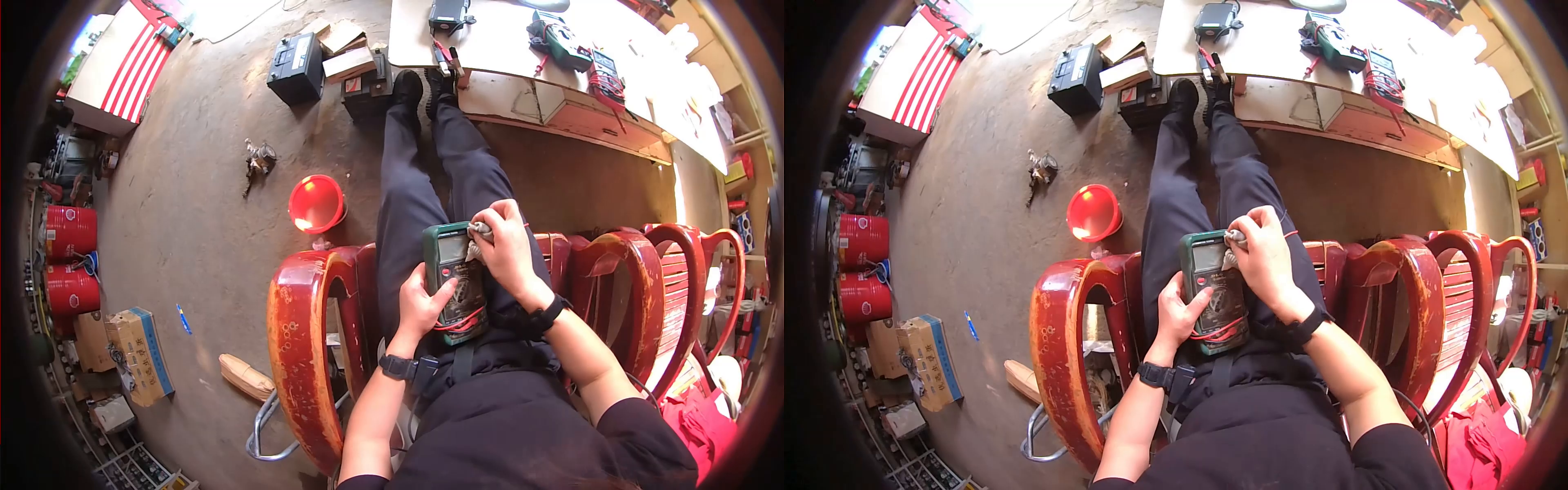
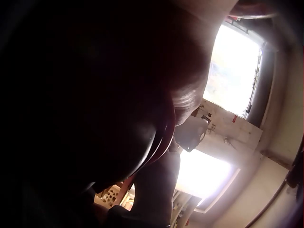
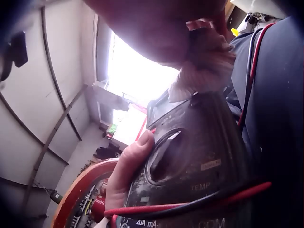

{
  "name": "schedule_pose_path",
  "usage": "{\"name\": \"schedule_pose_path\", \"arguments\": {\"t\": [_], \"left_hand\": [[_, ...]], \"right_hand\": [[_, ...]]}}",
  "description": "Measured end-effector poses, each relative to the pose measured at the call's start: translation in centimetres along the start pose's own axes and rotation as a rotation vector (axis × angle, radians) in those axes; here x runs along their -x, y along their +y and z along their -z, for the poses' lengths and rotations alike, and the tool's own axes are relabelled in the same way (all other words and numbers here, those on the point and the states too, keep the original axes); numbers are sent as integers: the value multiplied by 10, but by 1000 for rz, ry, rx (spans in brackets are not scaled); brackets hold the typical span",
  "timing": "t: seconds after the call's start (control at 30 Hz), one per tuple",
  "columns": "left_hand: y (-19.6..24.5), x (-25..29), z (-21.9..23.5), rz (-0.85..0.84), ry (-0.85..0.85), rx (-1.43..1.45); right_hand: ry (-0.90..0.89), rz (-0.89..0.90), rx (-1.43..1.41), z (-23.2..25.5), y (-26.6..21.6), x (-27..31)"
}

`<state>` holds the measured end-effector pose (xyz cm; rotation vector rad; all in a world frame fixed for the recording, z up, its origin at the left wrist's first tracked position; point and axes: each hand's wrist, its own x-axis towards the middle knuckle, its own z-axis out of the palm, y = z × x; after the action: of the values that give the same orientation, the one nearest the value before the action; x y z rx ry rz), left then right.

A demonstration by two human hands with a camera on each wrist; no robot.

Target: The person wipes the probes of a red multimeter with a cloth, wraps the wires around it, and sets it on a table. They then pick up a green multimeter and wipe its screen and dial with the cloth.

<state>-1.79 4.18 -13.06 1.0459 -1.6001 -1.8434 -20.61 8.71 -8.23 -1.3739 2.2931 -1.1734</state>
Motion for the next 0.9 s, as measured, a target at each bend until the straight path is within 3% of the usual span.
{"name": "schedule_pose_path", "arguments": {"t": [0.13,0.2,0.33,0.4,0.53,0.8,0.9], "left_hand": [[1,-1,3,2,12,-25],[-2,-2,7,20,17,-97],[-9,-2,6,10,63,33],[-7,0,3,-1,88,42],[-8,3,0,-2,90,-1],[-5,0,3,5,98,-17],[-8,3,1,13,97,18]], "right_hand": [[-70,31,124,-10,-9,10],[-127,63,44,-19,-19,17],[-160,98,-64,-28,-32,11],[-136,120,12,-24,-28,5],[-79,71,157,-14,-9,3],[-136,114,38,-25,-33,13],[-161,29,135,-18,-19,0]]}}
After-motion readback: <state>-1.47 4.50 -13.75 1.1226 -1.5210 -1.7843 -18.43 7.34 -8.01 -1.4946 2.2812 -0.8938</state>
